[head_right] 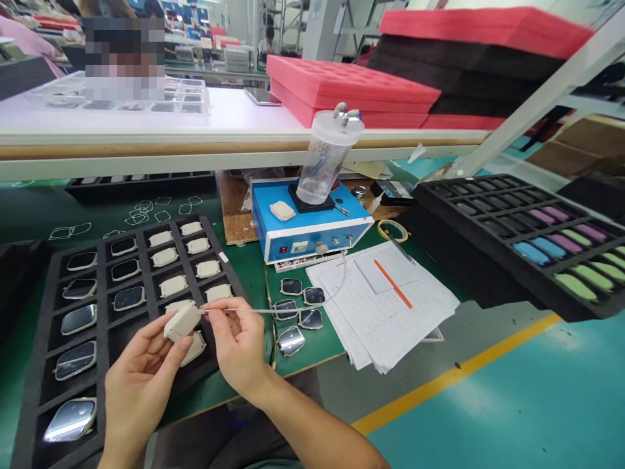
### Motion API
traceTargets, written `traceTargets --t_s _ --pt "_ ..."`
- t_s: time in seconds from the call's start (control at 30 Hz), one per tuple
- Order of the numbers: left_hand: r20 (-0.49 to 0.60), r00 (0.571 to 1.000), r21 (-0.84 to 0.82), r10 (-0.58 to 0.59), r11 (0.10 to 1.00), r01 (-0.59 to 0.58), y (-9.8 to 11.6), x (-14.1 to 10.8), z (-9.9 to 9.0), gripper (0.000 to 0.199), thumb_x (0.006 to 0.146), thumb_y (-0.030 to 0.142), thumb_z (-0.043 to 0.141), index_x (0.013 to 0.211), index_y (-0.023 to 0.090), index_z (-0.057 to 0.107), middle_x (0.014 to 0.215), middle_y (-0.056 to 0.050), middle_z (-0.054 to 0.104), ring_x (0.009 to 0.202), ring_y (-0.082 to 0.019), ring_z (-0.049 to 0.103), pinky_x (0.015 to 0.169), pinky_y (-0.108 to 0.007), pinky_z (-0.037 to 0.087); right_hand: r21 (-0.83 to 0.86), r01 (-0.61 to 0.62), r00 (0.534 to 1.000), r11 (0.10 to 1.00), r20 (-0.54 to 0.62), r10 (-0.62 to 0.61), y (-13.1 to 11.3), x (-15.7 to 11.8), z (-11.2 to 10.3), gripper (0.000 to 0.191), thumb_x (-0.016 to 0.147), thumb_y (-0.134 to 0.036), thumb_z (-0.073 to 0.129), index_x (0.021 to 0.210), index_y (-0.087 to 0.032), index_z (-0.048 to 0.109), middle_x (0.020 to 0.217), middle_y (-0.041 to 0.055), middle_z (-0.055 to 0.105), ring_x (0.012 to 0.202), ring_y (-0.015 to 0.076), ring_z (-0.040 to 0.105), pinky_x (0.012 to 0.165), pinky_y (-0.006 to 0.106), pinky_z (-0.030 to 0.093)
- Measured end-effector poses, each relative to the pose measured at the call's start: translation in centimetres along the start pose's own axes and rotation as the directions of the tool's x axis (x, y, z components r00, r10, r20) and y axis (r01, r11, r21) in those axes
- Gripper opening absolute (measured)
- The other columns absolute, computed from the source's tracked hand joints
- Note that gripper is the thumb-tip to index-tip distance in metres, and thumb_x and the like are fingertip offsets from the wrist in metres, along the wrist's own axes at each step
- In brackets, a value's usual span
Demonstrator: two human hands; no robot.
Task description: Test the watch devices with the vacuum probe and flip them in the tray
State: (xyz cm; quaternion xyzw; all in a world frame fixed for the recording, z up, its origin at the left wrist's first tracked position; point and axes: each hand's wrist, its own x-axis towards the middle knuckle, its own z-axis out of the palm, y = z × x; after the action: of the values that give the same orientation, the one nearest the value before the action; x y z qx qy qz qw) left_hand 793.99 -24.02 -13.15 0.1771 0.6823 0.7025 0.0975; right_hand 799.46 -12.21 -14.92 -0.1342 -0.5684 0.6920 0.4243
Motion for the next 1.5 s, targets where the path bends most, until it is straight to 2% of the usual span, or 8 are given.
traceTargets --t_s 0.37,0.6,0.83,1.5 --pt "-0.011 1.000 0.032 0.001 0.999 -0.001 -0.07 -0.04 0.02 0.046 0.080 0.042 0.088 0.116 0.018 0.075 0.119 -0.016 0.081 0.109 -0.031 0.079 0.094 -0.037 0.065 -0.005 0.013 1.000 1.000 -0.003 -0.013 0.11 -0.14 0.03 0.018 0.099 -0.036 0.065 0.099 -0.021 0.074 0.096 0.0067 0.080 0.086 0.0183 0.080 0.081 0.031 0.069" --pt "-0.010 1.000 0.033 -0.005 0.999 0.005 0.00 -0.09 -0.04 0.046 0.079 0.042 0.088 0.116 0.018 0.075 0.118 -0.015 0.081 0.108 -0.030 0.079 0.092 -0.035 0.066 -0.016 0.017 1.000 1.000 -0.010 -0.017 0.01 -0.13 0.04 0.017 0.099 -0.036 0.065 0.098 -0.022 0.075 0.094 0.0067 0.080 0.083 0.0179 0.079 0.079 0.031 0.069" --pt "-0.017 1.000 0.055 -0.010 0.998 0.010 0.01 -0.07 0.01 0.050 0.078 0.046 0.089 0.116 0.018 0.074 0.118 -0.016 0.081 0.108 -0.034 0.079 0.092 -0.041 0.068 -0.021 0.012 1.000 1.000 -0.007 -0.012 0.07 -0.08 0.11 0.019 0.099 -0.038 0.065 0.098 -0.021 0.074 0.095 0.0070 0.080 0.084 0.0184 0.080 0.079 0.031 0.069" --pt "-0.005 1.000 0.027 -0.015 1.000 0.015 -0.23 -0.19 -0.07 0.047 0.080 0.043 0.087 0.118 0.018 0.074 0.121 -0.015 0.080 0.111 -0.030 0.079 0.095 -0.037 0.065 0.001 0.024 1.000 1.000 -0.006 -0.024 0.15 -0.22 0.06 0.016 0.100 -0.035 0.066 0.099 -0.021 0.074 0.095 0.0066 0.080 0.084 0.0178 0.081 0.080 0.030 0.070"
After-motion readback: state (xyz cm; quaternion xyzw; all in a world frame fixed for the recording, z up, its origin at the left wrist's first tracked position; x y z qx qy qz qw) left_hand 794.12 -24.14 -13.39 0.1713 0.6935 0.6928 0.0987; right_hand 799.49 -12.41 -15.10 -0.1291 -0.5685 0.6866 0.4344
